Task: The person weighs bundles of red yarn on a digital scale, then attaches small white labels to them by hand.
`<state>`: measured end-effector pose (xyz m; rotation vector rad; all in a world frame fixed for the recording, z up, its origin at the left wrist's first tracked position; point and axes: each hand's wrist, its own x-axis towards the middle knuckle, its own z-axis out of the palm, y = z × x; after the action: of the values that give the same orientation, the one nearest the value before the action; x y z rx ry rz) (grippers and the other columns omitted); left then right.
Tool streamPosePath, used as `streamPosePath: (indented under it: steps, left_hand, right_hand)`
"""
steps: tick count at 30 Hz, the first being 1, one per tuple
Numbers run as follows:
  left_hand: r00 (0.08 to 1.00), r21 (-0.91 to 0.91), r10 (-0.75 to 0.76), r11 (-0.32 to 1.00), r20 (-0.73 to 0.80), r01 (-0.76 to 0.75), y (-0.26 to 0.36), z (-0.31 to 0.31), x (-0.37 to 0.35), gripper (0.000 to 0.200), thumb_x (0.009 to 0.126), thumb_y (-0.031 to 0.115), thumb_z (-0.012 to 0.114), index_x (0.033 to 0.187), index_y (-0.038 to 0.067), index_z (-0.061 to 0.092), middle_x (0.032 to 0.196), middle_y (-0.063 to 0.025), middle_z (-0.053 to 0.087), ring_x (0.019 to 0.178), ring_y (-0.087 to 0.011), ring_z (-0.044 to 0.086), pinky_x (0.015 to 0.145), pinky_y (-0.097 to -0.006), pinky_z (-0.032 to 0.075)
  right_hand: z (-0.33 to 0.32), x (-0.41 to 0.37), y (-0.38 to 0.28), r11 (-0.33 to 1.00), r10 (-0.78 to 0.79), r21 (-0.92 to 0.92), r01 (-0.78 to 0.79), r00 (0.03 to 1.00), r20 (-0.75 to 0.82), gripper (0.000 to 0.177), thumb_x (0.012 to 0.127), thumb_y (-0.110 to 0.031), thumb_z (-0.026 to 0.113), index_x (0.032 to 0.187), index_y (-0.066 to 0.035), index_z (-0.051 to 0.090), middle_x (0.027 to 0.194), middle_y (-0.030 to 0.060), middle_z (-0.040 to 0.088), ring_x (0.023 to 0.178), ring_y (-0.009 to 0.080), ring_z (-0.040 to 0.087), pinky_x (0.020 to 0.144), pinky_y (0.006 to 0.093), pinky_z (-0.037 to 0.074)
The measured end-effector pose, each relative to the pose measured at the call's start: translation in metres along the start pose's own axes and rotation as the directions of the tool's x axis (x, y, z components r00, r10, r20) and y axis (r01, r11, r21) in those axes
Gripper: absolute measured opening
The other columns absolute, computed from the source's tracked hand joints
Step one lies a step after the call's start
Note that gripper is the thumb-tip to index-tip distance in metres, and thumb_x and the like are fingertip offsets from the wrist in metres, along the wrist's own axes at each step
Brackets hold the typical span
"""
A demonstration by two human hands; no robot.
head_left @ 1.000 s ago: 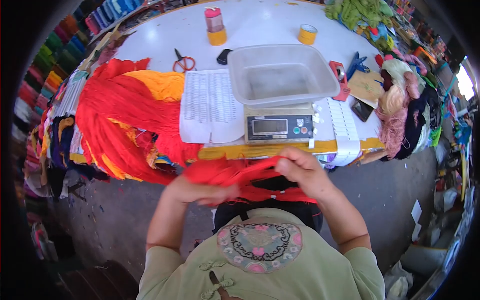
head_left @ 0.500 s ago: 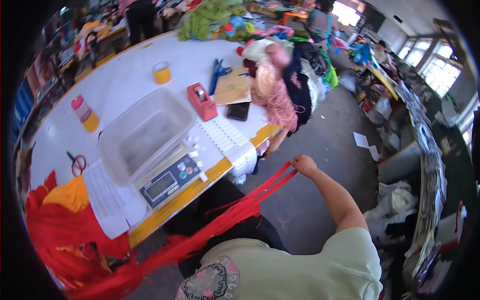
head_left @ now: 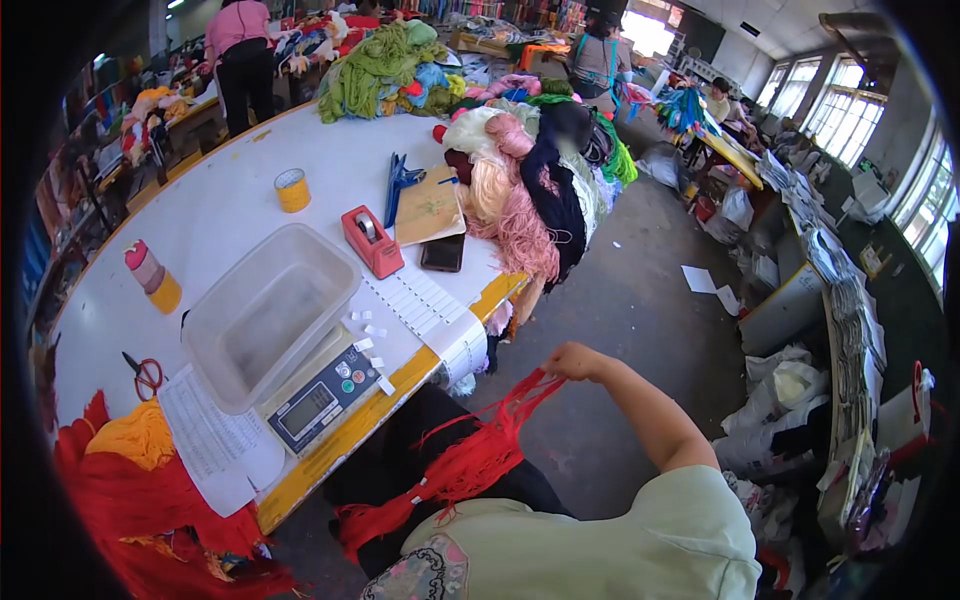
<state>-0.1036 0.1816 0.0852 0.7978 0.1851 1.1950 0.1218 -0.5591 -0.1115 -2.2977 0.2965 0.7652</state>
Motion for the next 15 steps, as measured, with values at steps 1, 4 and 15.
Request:
streamPosePath:
  steps: [1,4,15]
  left_hand:
    - [0.999,-0.037,-0.034,0.999,0.011,0.034,-0.008,0.011,-0.010,0.019,0.090,0.017,0.058,0.103,0.004,0.062,0.075,-0.0021,0.056,0.067,-0.0138,0.050,0.058,-0.0307,0.043]
    - [0.990,0.071,-0.143,0.987,-0.002,0.143,-0.045,0.044,-0.039,0.015,0.095,0.021,0.056,0.096,0.006,0.059,0.071,-0.0001,0.054,0.064,-0.0101,0.050,0.055,-0.0258,0.040]
    - [0.816,0.571,-0.565,0.712,0.121,0.408,-0.265,-0.056,-0.071,0.023,0.100,0.030,0.053,0.118,0.018,0.056,0.094,0.0106,0.049,0.081,0.0001,0.041,0.073,-0.0180,0.034]
  right_hand:
    - [-0.001,-0.019,-0.028,0.990,-0.005,0.140,-0.016,0.989,0.144,0.032,0.089,-0.034,0.064,0.086,-0.002,0.069,0.061,0.0029,0.059,0.049,0.0107,0.049,0.047,0.0270,0.039]
    - [-0.001,-0.069,-0.096,0.959,-0.233,0.248,0.135,0.873,0.429,0.031,0.094,-0.033,0.061,0.081,-0.005,0.064,0.057,-0.0045,0.049,0.046,0.0037,0.037,0.043,0.0218,0.027]
    - [-0.017,-0.187,-0.295,0.216,-0.969,0.816,0.535,0.221,0.112,0.023,0.100,-0.026,0.052,0.103,-0.004,0.050,0.075,0.0071,0.058,0.068,0.0183,0.060,0.064,0.0292,0.048]
